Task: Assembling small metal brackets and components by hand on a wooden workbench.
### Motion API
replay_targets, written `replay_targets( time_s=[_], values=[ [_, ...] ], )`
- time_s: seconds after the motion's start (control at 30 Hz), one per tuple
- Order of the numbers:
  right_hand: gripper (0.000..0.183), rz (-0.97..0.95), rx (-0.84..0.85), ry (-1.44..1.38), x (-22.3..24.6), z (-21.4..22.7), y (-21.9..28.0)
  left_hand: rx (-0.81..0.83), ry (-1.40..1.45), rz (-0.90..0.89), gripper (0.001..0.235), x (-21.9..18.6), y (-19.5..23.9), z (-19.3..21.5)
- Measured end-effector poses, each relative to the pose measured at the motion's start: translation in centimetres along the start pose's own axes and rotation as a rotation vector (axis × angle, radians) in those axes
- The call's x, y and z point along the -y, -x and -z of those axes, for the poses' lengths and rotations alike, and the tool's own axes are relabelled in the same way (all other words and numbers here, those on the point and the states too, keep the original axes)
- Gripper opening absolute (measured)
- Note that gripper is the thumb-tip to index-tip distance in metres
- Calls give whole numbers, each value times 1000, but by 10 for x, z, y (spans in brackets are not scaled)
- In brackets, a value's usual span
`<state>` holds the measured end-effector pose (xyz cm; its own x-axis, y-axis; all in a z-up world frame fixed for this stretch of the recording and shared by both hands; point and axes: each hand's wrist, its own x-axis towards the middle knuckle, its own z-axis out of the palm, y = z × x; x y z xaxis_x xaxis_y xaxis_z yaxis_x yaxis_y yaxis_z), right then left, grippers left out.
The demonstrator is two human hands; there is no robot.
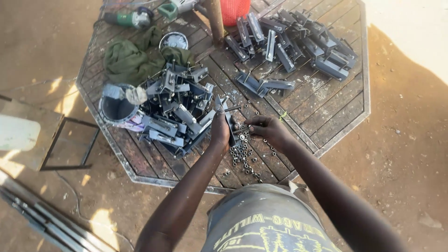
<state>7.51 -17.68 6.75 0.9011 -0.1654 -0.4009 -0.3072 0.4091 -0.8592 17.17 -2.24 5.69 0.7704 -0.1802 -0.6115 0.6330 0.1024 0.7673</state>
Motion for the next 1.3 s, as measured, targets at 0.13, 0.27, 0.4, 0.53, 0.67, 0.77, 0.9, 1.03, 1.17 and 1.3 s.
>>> replay_targets(
  time_s=[0.13, 0.27, 0.4, 0.53, 0.67, 0.77, 0.9, 1.03, 1.17, 1.3],
  values=[
    [34, 21, -6, -6, 13, -5, -19, 46, -65, -41, 30, -38, 1, -4],
    [32, 7, -17, -36, 13, -4, -33, 42, 0, -33, 32, -37, -15, 2],
    [31, -42, -21, -28, 8, 1, -41, 19, 64, 3, 30, -18, -25, -1],
    [31, -44, 5, -18, 6, 2, -42, 19, 170, 86, 33, -10, -26, 5],
    [31, 2, 62, 48, 5, 5, -40, 32, 163, 118, 37, -14, -17, 10],
    [32, -3, 85, 70, 6, 6, -33, 20, 182, 126, 40, -6, -22, 10],
    [33, 28, 98, 142, 28, -5, -11, 23, 108, 116, 39, -10, -2, 14],
    [33, 62, 130, 143, 37, -9, -5, 108, 139, 206, 62, -20, 2, 17],
    [31, 67, 129, 142, 30, -3, -11, 129, 151, 219, 63, -37, 17, 15],
    [30, 35, 133, 128, 33, -7, -9, 155, 100, 221, 60, -43, 15, 14]
  ],
)
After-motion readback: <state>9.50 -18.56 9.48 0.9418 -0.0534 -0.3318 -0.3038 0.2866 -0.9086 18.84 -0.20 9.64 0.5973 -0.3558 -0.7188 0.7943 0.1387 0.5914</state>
